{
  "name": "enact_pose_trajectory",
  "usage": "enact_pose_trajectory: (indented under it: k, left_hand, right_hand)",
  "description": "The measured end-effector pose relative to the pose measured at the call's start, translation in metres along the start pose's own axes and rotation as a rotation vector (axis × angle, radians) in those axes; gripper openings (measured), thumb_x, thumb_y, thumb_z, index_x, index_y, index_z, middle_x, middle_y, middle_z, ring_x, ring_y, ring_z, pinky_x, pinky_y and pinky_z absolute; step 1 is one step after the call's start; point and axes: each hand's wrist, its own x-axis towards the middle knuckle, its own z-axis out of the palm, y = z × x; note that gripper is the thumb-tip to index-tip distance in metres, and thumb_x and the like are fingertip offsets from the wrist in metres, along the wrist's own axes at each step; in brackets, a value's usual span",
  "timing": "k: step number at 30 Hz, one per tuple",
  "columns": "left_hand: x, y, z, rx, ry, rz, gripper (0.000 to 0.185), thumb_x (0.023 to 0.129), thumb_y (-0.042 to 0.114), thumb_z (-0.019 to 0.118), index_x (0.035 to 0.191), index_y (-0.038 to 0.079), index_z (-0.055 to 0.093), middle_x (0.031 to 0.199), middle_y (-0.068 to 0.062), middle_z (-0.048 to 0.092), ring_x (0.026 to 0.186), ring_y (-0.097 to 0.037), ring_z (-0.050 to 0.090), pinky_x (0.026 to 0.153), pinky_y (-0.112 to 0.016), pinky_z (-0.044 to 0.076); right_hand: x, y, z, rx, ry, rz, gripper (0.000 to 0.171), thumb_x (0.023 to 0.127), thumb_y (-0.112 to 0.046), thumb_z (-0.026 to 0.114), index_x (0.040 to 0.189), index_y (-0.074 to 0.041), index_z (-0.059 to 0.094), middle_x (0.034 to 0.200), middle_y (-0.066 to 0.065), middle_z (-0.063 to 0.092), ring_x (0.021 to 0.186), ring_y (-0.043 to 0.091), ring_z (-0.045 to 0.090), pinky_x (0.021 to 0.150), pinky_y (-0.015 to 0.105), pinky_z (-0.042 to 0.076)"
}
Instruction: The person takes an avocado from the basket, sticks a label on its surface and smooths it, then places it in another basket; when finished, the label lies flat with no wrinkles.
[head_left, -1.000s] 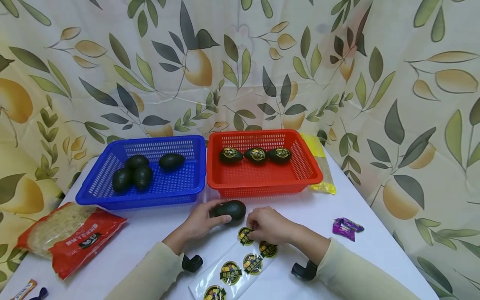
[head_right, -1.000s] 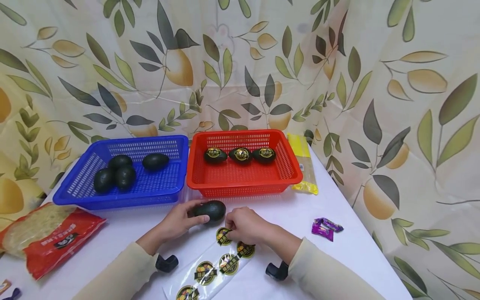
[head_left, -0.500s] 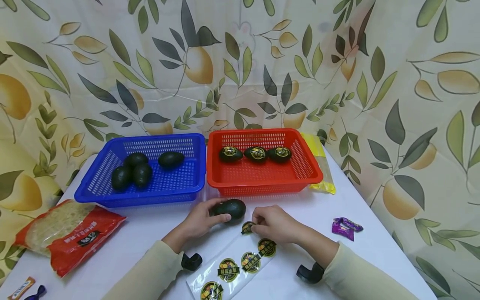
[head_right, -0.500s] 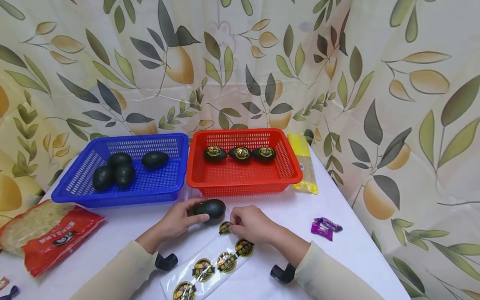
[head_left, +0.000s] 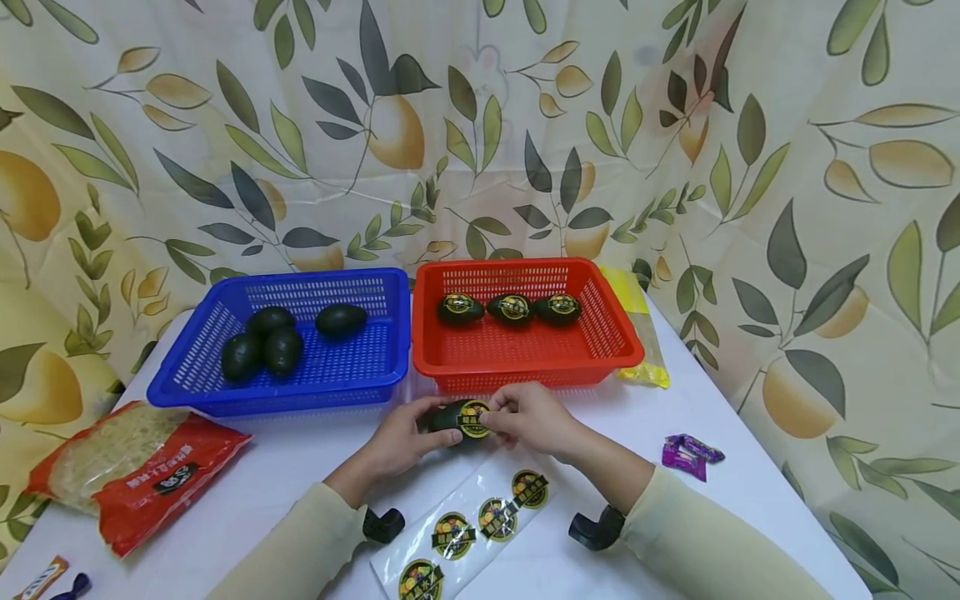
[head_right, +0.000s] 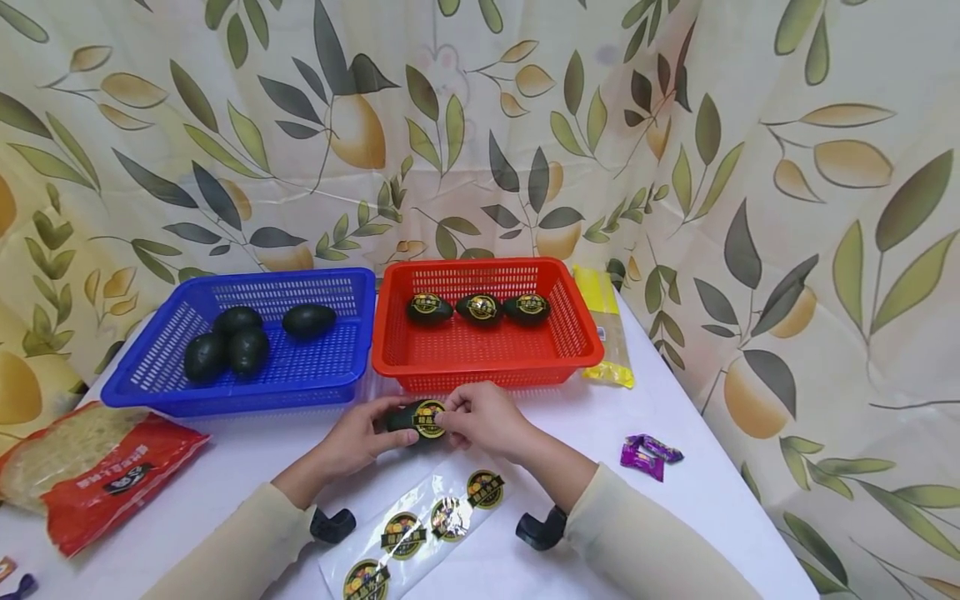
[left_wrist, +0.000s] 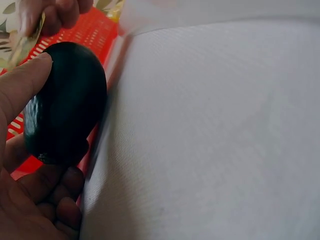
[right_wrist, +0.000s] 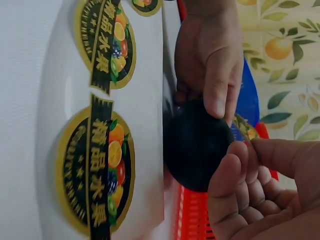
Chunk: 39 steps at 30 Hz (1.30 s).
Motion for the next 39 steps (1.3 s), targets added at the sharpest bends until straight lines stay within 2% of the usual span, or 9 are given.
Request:
enact_pose_trajectory:
  k: [5, 12, 15, 20, 24, 28, 32, 34, 39]
  left_hand:
    - [0.001, -0.002, -0.001, -0.008, -0.015, 0.009, 0.061, 0.088, 0.037, 0.084, 0.140, 0.015, 0.063, 0.135, -0.008, 0.067, 0.118, -0.024, 0.062, 0.109, -0.051, 0.048]
    - [0.000, -0.001, -0.002, -0.012, -0.021, 0.066, 0.057, 0.089, 0.033, 0.083, 0.139, 0.013, 0.064, 0.133, -0.008, 0.068, 0.118, -0.024, 0.062, 0.107, -0.050, 0.048]
    - [0.000, -0.001, -0.003, -0.019, -0.026, 0.053, 0.058, 0.088, 0.032, 0.084, 0.140, 0.015, 0.063, 0.136, -0.008, 0.067, 0.121, -0.025, 0.061, 0.109, -0.051, 0.047]
    - [-0.004, 0.002, -0.003, -0.045, 0.020, 0.070, 0.056, 0.086, 0.031, 0.087, 0.137, 0.018, 0.066, 0.133, -0.005, 0.068, 0.116, -0.024, 0.063, 0.104, -0.047, 0.052]
    - [-0.007, 0.006, 0.000, -0.056, 0.106, 0.129, 0.044, 0.086, 0.030, 0.087, 0.127, 0.023, 0.071, 0.123, -0.001, 0.071, 0.104, -0.020, 0.064, 0.093, -0.040, 0.056]
    - [-0.008, 0.011, 0.003, -0.012, 0.161, 0.227, 0.033, 0.088, 0.024, 0.085, 0.119, 0.022, 0.076, 0.122, -0.001, 0.071, 0.111, -0.020, 0.065, 0.099, -0.043, 0.057]
    - [-0.008, 0.014, 0.004, 0.076, 0.176, 0.307, 0.025, 0.089, 0.018, 0.084, 0.113, 0.018, 0.080, 0.126, -0.002, 0.072, 0.119, -0.023, 0.066, 0.103, -0.047, 0.055]
    - [-0.008, 0.015, 0.004, 0.117, 0.182, 0.314, 0.022, 0.089, 0.018, 0.083, 0.111, 0.019, 0.081, 0.127, -0.001, 0.072, 0.120, -0.023, 0.066, 0.102, -0.047, 0.055]
    - [-0.009, 0.015, 0.005, 0.123, 0.185, 0.249, 0.020, 0.091, 0.016, 0.081, 0.111, 0.020, 0.081, 0.127, 0.000, 0.072, 0.121, -0.022, 0.065, 0.101, -0.044, 0.056]
  right_hand:
    - [0.009, 0.000, 0.007, 0.019, 0.002, 0.015, 0.017, 0.094, -0.017, 0.075, 0.090, -0.003, 0.066, 0.071, 0.009, 0.069, 0.065, 0.015, 0.064, 0.062, 0.034, 0.060]
    - [0.013, 0.000, 0.011, 0.000, 0.046, 0.007, 0.016, 0.093, -0.013, 0.076, 0.089, -0.002, 0.066, 0.067, 0.009, 0.068, 0.060, 0.014, 0.065, 0.059, 0.032, 0.058]
    - [0.013, -0.001, 0.013, -0.020, 0.065, 0.007, 0.015, 0.093, -0.013, 0.076, 0.088, -0.004, 0.066, 0.066, 0.008, 0.067, 0.059, 0.015, 0.064, 0.058, 0.032, 0.058]
    - [0.013, -0.002, 0.016, -0.047, 0.071, 0.013, 0.014, 0.094, -0.015, 0.076, 0.088, -0.006, 0.067, 0.066, 0.006, 0.067, 0.059, 0.016, 0.065, 0.056, 0.029, 0.056]
    - [0.013, -0.002, 0.017, -0.055, 0.071, 0.017, 0.015, 0.094, -0.016, 0.076, 0.088, -0.006, 0.067, 0.066, 0.006, 0.068, 0.059, 0.017, 0.066, 0.056, 0.028, 0.056]
    - [0.013, -0.002, 0.016, -0.062, 0.072, 0.015, 0.015, 0.094, -0.016, 0.076, 0.088, -0.006, 0.067, 0.066, 0.006, 0.068, 0.060, 0.018, 0.066, 0.057, 0.029, 0.056]
    - [0.014, -0.002, 0.016, -0.071, 0.071, 0.010, 0.015, 0.094, -0.016, 0.076, 0.088, -0.006, 0.067, 0.067, 0.007, 0.069, 0.060, 0.019, 0.067, 0.056, 0.029, 0.056]
    - [0.014, -0.002, 0.017, -0.072, 0.071, 0.008, 0.015, 0.095, -0.017, 0.076, 0.088, -0.007, 0.066, 0.067, 0.008, 0.069, 0.060, 0.019, 0.067, 0.056, 0.029, 0.055]
    - [0.013, -0.002, 0.017, -0.073, 0.083, 0.000, 0.014, 0.094, -0.016, 0.076, 0.092, -0.006, 0.066, 0.068, 0.009, 0.069, 0.059, 0.020, 0.066, 0.055, 0.028, 0.054]
